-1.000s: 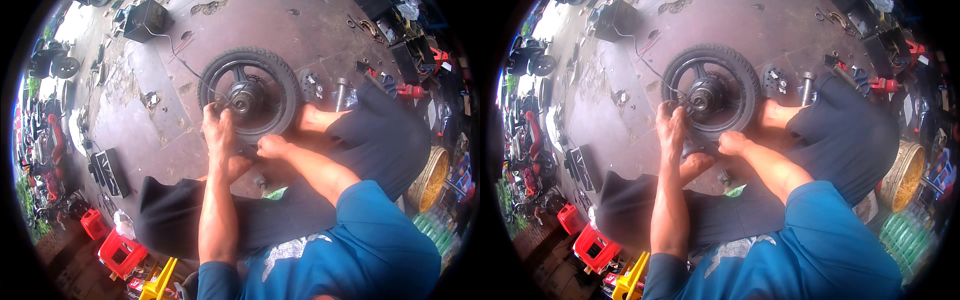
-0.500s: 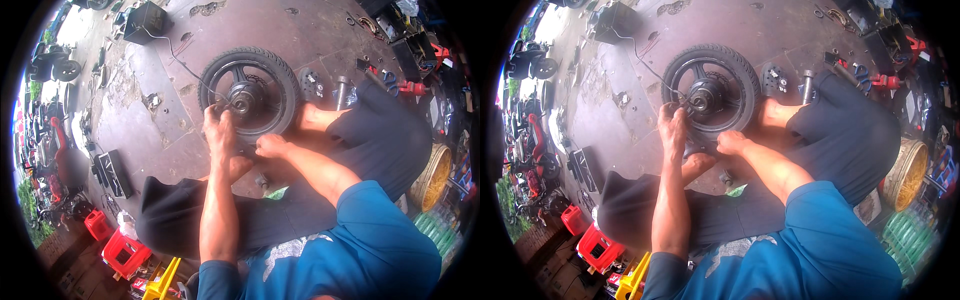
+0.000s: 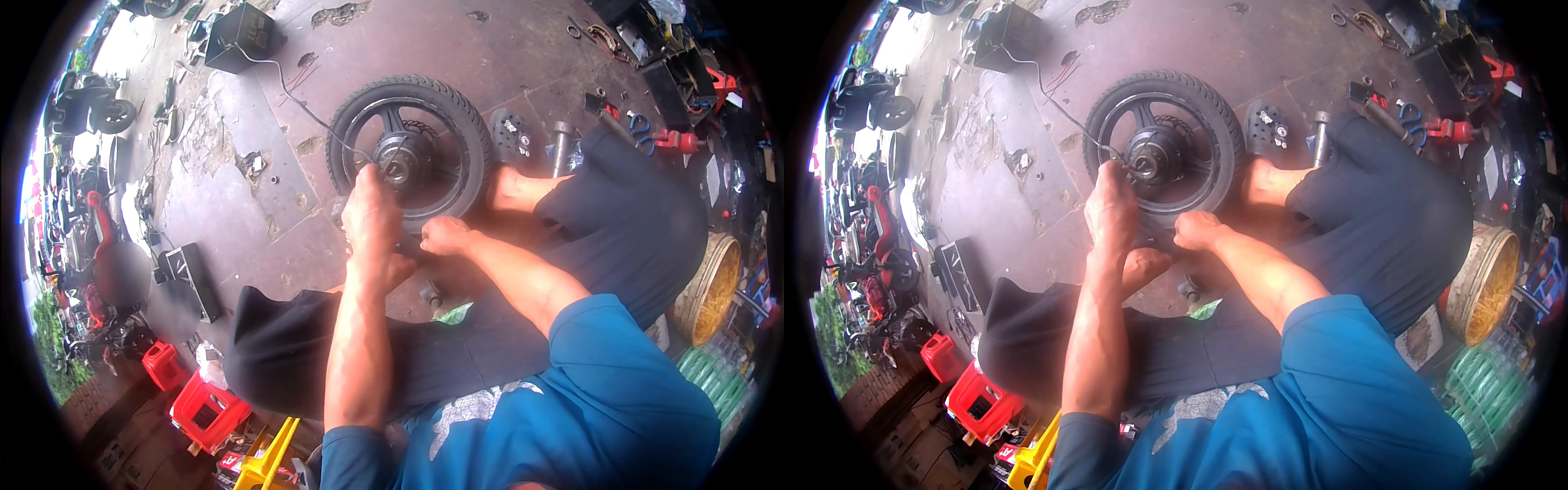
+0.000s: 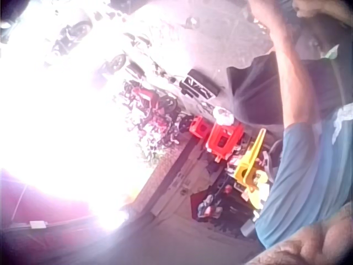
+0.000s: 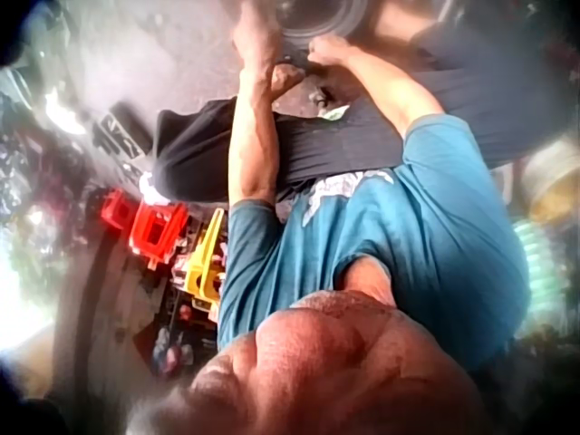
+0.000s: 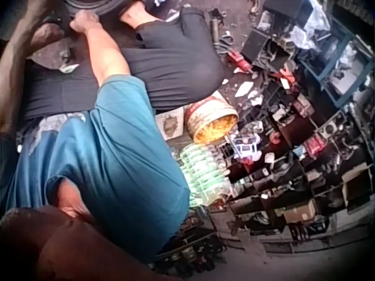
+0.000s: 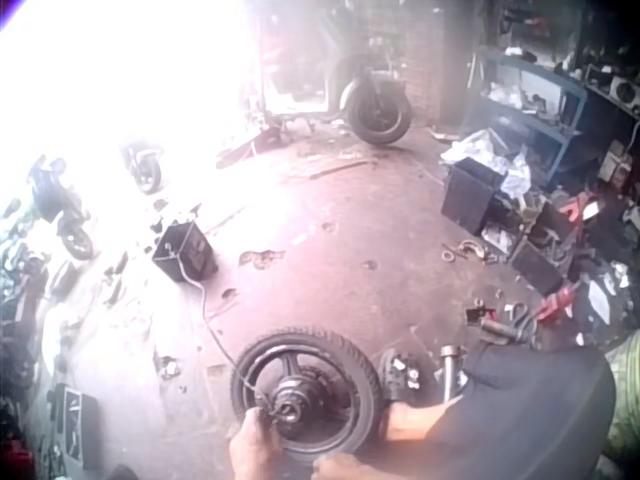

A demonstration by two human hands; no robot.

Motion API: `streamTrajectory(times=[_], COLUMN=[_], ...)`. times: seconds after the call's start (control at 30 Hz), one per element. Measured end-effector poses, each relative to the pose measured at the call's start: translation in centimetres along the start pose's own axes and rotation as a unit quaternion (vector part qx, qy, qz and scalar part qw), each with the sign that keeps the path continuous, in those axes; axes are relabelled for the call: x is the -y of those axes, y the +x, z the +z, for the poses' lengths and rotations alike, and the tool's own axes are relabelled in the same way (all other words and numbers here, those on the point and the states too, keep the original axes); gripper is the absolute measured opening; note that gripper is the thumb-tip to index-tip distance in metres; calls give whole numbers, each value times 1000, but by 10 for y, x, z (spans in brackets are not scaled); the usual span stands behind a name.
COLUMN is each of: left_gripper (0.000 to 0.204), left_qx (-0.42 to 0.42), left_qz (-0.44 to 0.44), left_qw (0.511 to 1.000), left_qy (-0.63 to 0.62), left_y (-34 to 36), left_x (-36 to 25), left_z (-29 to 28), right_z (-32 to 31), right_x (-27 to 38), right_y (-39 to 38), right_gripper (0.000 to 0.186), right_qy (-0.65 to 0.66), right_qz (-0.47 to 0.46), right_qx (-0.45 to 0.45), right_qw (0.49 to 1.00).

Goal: The person removes screws from an electric scooter wheel motor using a power tool, pulls the motor core out of the wheel rim, and disassembles the motor core by hand.

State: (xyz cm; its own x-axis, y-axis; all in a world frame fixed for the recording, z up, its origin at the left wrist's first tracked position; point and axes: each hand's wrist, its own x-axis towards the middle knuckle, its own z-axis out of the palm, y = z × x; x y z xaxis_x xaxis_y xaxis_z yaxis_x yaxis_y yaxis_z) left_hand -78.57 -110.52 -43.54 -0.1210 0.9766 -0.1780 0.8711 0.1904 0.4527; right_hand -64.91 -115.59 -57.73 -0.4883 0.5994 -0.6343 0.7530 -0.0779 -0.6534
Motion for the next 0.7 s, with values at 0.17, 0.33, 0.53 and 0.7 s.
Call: streamTrajectory(times=[0.17,0.33,0.53,0.7], left_gripper=[21,13,20,22], left_qx=[0,91,93,34], left_qz=[206,125,91,-219], left_qw=[967,981,985,926], left_qy=[150,118,116,-306], left_y=[32,47,47,44], left_x=[-24,-26,-18,-44], left_z=[-29,-34,-24,-9], right_z=[-5,-7,-16,-31], right_x=[7,10,25,48], right_y=[-3,4,18,25], right_gripper=[29,25,27,38], right_qy=[-3,127,403,699], right_qz=[10,61,68,46], right_qx=[15,20,13,-89], right_qw=[1000,990,913,708])
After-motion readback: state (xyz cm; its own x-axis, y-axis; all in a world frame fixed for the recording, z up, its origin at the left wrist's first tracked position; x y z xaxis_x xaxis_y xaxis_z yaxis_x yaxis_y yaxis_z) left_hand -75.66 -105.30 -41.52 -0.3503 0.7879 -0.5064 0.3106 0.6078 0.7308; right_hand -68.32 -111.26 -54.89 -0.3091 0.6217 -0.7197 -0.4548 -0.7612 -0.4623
